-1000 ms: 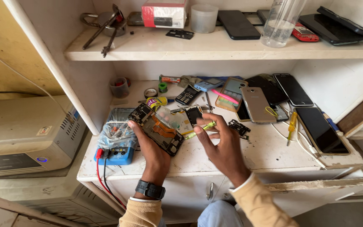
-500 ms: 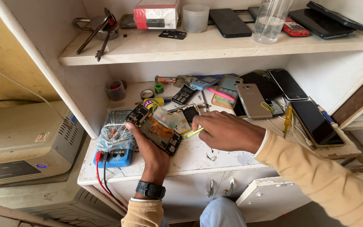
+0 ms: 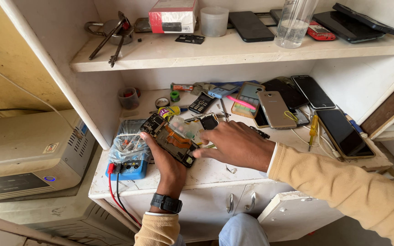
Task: The person holds a disassembled phone chassis in one hand and uses a small screwdriver with the other hand to work on the phone's internal components, occasionally reaching for small parts on the cluttered workbench. The phone remains partially disassembled on the bench throughout.
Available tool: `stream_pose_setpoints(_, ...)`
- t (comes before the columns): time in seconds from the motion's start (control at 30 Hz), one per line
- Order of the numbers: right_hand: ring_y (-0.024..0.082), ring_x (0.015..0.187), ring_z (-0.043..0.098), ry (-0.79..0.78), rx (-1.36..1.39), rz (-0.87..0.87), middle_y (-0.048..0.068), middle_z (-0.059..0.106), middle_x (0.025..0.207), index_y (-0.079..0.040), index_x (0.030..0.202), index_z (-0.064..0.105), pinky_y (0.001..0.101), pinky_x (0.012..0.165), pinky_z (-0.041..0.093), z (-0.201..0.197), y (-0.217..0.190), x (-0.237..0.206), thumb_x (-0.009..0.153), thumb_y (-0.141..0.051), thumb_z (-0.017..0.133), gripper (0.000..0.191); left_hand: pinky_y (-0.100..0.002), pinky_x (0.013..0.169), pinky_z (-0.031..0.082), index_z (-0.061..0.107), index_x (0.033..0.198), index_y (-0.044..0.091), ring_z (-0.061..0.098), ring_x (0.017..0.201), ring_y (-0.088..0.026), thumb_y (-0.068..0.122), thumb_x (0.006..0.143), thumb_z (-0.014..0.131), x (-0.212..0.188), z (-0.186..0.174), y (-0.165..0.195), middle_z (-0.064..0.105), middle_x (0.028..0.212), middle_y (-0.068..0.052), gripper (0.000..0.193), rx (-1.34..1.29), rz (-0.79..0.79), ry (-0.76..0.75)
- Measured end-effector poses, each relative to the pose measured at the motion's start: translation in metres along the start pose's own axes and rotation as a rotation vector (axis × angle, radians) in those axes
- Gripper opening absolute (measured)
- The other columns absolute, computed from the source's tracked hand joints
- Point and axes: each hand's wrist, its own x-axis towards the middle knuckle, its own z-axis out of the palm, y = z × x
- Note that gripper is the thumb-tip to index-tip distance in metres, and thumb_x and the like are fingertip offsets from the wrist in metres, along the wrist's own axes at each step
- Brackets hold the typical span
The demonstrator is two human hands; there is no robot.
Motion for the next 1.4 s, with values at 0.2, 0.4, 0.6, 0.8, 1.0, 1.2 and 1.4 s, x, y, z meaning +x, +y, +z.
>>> stream_pose_setpoints(0.2,0.036,0.092,0.067,0.297,0.169,-0.392,0.014,0.074,0.095,-0.01,0.108,0.071,0.0499,0.081,0.051,0.002,0.009,0.006,0.081,-0.03,0.075,0.035,-0.042,0.091,0.052,0.054,0.138,0.01,0.061,0.106,-0.023,0.072,0.098,0.031,-0.001,0.002,0.001,0.065,0.12,-0.009,0.077,-0.045,0.011,-0.036)
stream_pose_setpoints(0.4,0.034,0.099,0.068,0.04,0.101,-0.104,0.018,0.073,0.096,-0.016,0.116,0.071,0.0472,0.093,0.05,0.008,0.009,0.012,0.093,-0.044,0.072,0.037,-0.041,0.09,0.053,0.054,0.137,0.01,0.062,0.105,-0.022,0.071,0.098,0.031,-0.002,0.003,0.003,0.065,0.118,-0.007,0.076,-0.047,0.0,-0.019)
stream_pose_setpoints(0.6,0.038,0.089,0.07,0.175,0.037,-0.263,0.016,0.074,0.09,-0.012,0.106,0.074,0.0506,0.079,0.051,0.007,0.006,0.011,0.087,-0.041,0.072,0.035,-0.041,0.089,0.053,0.054,0.136,0.009,0.062,0.104,-0.022,0.071,0.098,0.031,-0.002,0.002,0.003,0.065,0.118,-0.008,0.076,-0.04,0.007,-0.018)
stream_pose_setpoints(0.8,0.034,0.093,0.072,0.14,-0.063,-0.21,0.012,0.075,0.097,-0.019,0.116,0.074,0.0487,0.083,0.053,0.011,0.009,0.014,0.092,-0.036,0.067,0.031,-0.041,0.088,0.052,0.052,0.139,0.013,0.062,0.105,-0.022,0.071,0.098,0.031,-0.001,0.0,0.001,0.065,0.121,-0.008,0.074,-0.058,0.006,-0.038)
stream_pose_setpoints(1.0,0.036,0.094,0.068,0.047,-0.048,-0.143,0.017,0.07,0.103,-0.015,0.119,0.073,0.0492,0.082,0.051,0.019,0.015,0.015,0.09,-0.049,0.071,0.045,-0.041,0.093,0.053,0.051,0.14,0.01,0.061,0.108,-0.022,0.071,0.1,0.031,-0.001,-0.002,0.0,0.064,0.122,-0.009,0.076,-0.057,0.025,-0.059)
stream_pose_setpoints(1.2,0.035,0.096,0.067,0.215,0.014,-0.277,0.014,0.07,0.108,-0.016,0.108,0.077,0.0508,0.083,0.05,0.019,0.013,0.01,0.081,-0.039,0.07,0.037,-0.041,0.089,0.052,0.052,0.139,0.012,0.062,0.106,-0.022,0.071,0.097,0.03,-0.001,-0.002,0.001,0.066,0.121,-0.009,0.076,-0.022,0.003,-0.014)
stream_pose_setpoints(1.4,0.037,0.093,0.068,0.058,-0.034,-0.055,0.016,0.071,0.098,-0.011,0.107,0.076,0.0512,0.086,0.051,0.015,0.006,0.01,0.095,-0.05,0.065,0.043,-0.04,0.093,0.053,0.053,0.139,0.009,0.063,0.107,-0.023,0.07,0.099,0.03,0.0,-0.003,0.0,0.066,0.121,-0.009,0.077,-0.047,0.02,-0.042)
